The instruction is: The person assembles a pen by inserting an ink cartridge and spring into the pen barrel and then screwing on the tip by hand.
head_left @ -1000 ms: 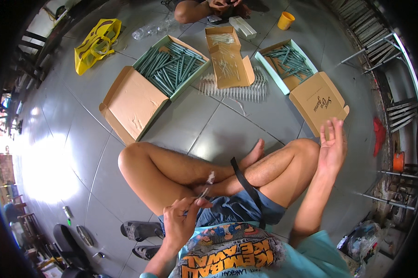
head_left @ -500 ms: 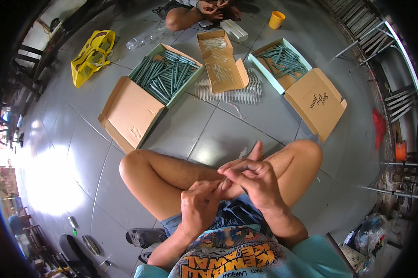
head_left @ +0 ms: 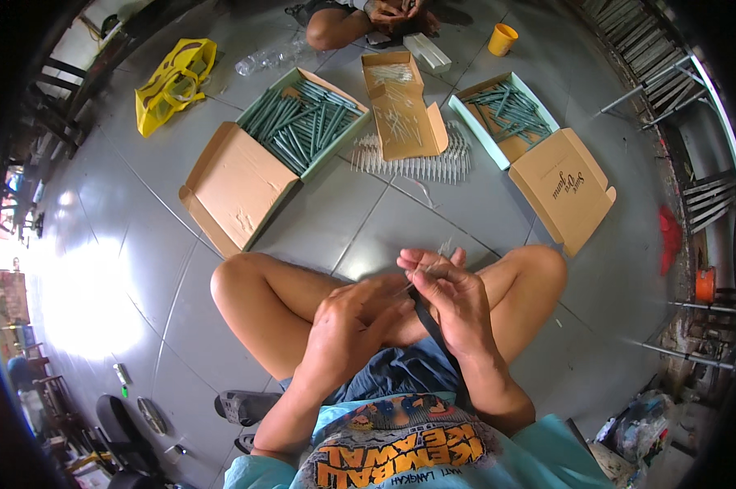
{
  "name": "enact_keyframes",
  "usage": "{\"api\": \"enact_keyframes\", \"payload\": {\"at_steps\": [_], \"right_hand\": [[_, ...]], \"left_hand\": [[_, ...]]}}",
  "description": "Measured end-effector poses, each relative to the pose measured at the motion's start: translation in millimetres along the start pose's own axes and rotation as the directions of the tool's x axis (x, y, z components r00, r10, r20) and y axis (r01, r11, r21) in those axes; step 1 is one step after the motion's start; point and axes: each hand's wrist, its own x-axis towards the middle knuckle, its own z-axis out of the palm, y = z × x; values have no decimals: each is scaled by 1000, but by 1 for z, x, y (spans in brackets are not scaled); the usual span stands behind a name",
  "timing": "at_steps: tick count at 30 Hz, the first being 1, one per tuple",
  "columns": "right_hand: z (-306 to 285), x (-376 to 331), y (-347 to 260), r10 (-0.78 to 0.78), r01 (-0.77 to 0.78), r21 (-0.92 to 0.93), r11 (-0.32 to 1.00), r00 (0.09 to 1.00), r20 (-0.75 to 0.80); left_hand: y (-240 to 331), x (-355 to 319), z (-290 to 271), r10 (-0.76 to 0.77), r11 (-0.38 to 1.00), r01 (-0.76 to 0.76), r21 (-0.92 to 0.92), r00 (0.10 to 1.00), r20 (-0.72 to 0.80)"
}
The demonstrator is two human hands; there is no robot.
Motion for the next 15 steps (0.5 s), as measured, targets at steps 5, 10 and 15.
{"api": "enact_keyframes", "payload": {"at_steps": [5,10,15], "right_hand": [[-12,-6,-3,137,-137,13,990,990,34],[-93,7,3,64,-33,217,976,988,-137],[-144,26,-38,-276,160,-335,928,902,-333]], "left_hand": [[-11,-3,19,132,981,-118,153,988,-84],[-10,-31,29,108,965,-94,246,993,-44],[-44,-81,13,-199,977,208,36,963,-183]]}}
